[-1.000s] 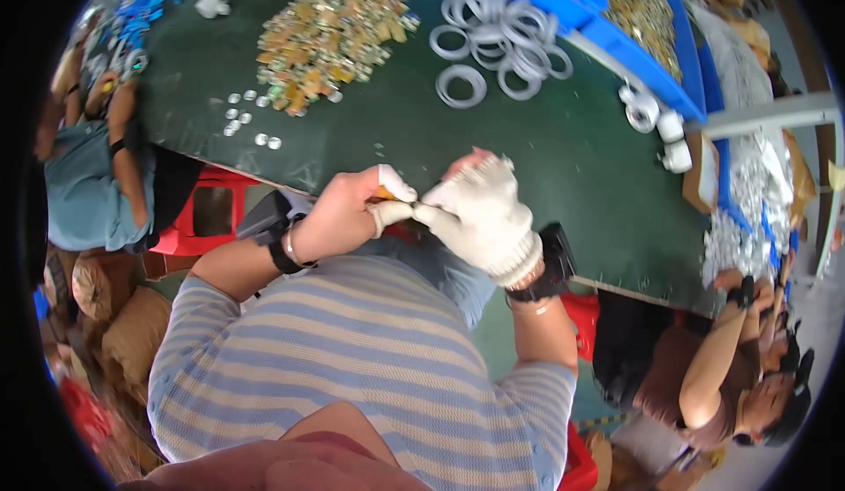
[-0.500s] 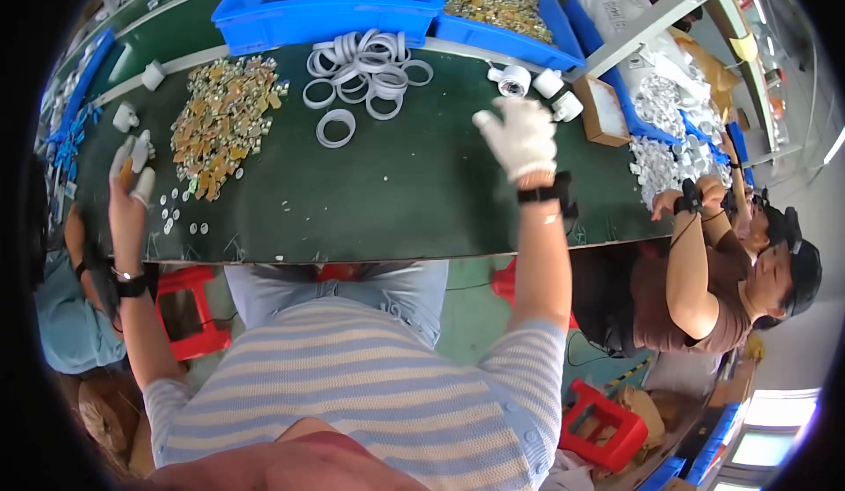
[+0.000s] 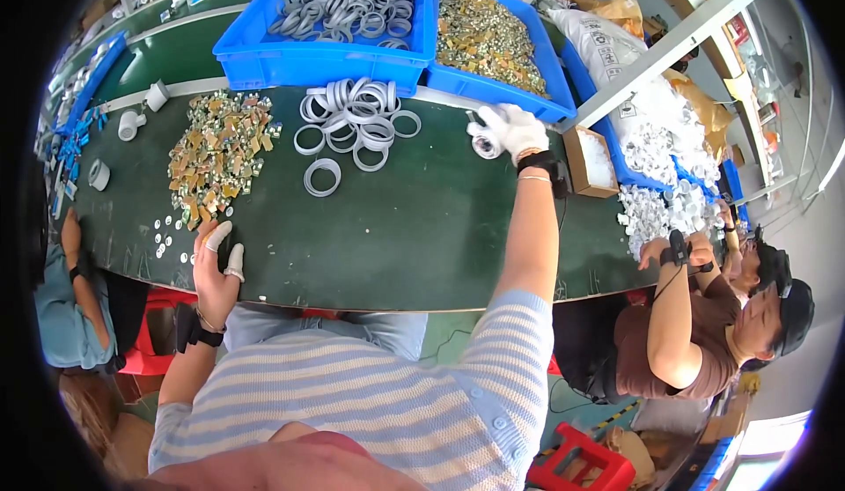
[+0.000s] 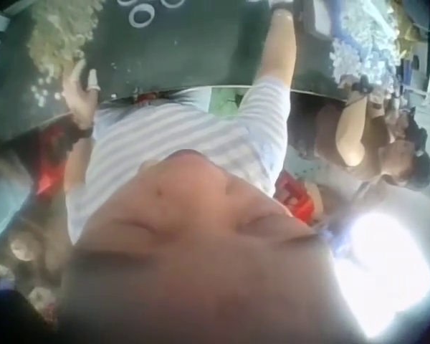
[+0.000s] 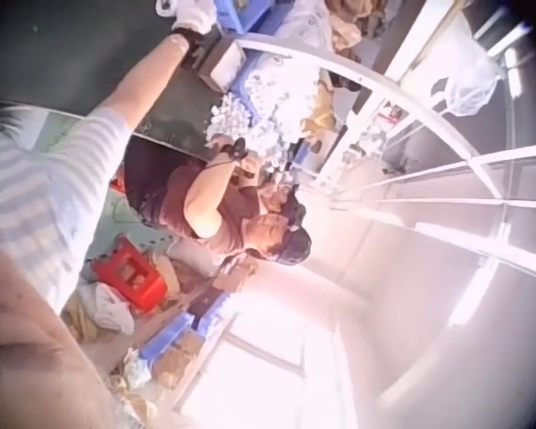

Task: The person assembles electronic components by picking up a white housing, inserting a circuit board, and fitting a grey ring onto the assembly. They repeat this process multiple times before reaching into a blue bin to gather more rings.

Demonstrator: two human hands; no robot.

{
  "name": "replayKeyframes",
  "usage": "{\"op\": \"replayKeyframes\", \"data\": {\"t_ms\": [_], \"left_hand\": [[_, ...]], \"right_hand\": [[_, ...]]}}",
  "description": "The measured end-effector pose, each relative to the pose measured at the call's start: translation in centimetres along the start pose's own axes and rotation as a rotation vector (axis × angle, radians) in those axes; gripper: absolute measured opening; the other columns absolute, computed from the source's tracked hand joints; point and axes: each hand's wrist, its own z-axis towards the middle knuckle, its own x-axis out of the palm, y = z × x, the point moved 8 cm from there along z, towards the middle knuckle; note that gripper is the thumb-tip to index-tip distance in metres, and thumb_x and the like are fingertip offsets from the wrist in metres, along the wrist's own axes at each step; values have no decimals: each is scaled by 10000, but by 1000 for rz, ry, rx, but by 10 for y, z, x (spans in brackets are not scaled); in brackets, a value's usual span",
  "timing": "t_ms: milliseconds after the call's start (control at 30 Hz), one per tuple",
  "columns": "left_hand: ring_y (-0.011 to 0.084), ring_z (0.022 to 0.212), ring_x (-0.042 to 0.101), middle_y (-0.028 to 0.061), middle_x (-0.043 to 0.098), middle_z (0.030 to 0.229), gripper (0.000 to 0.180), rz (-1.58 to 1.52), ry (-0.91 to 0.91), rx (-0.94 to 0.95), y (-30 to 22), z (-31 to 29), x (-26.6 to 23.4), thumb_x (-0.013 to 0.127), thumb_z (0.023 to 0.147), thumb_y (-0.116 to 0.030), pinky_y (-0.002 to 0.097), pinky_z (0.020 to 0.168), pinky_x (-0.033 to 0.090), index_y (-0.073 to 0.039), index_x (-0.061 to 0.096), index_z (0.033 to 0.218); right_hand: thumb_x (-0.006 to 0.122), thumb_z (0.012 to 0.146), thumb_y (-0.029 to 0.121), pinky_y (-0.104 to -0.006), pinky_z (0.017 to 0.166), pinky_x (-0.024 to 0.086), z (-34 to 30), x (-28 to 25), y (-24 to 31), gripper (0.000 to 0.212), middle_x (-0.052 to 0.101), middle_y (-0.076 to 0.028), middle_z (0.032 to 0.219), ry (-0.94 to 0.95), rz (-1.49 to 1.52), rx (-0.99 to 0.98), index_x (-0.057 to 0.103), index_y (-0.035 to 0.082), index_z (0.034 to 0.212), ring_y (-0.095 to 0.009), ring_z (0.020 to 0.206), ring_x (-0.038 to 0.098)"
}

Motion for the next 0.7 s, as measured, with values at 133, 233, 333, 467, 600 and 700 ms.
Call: {"op": "replayKeyframes", "data": {"t_ms": [133, 233, 333, 467, 600, 700], "left_hand": [[413, 1236, 613, 208, 664, 1268, 440, 20, -2, -13, 0, 1, 1, 786, 878, -33, 458, 1029, 510, -32, 645, 1295], [405, 1227, 622, 185, 695, 1214, 417, 3, 14, -7, -4, 6, 2, 786, 885, -47, 459, 1010, 519, -36, 653, 1280], [401, 1206, 639, 179, 701, 1220, 415, -10, -12, -19, 1, 2, -2, 789, 887, -59, 447, 987, 532, -40, 658, 1280], [381, 1228, 635, 213, 663, 1289, 429, -113, 49, -128, 12, -3, 1, 777, 904, -45, 423, 1044, 509, -68, 653, 1314], [389, 1337, 548, 140, 680, 1283, 470, -198, 146, -66, -8, 7, -2, 793, 877, -57, 455, 1105, 460, -80, 649, 1323], [382, 1352, 545, 161, 647, 1352, 530, -276, 256, 20, -35, 6, 5, 821, 863, -86, 459, 1129, 442, -88, 631, 1358]], "right_hand": [[687, 893, 593, -437, 1164, 421, -42, 0, 86, 615, 702, -160, 1314, -52, 131, -173, 701, 182, 1350, -333, 1331, 598], [719, 917, 398, -467, 1207, 362, -85, -20, 131, 460, 719, -167, 1263, -362, 3, -451, 725, 160, 1310, -299, 1356, 575], [741, 911, 348, -461, 1022, 496, -116, -47, 170, 457, 720, -191, 1207, -80, 288, -228, 713, 91, 1288, -331, 1181, 659], [853, 818, 378, -470, 959, 533, -168, -20, 177, 637, 702, -196, 1132, -145, 170, 6, 656, 34, 1316, -376, 1089, 666], [921, 768, 362, -455, 920, 555, -192, 13, 168, 682, 700, -177, 1117, -401, 253, -110, 626, 28, 1285, -337, 1040, 687], [961, 733, 295, -384, 828, 581, -207, 11, 205, 603, 693, -105, 1055, -231, 626, 17, 644, 45, 1182, -254, 925, 703]]}}
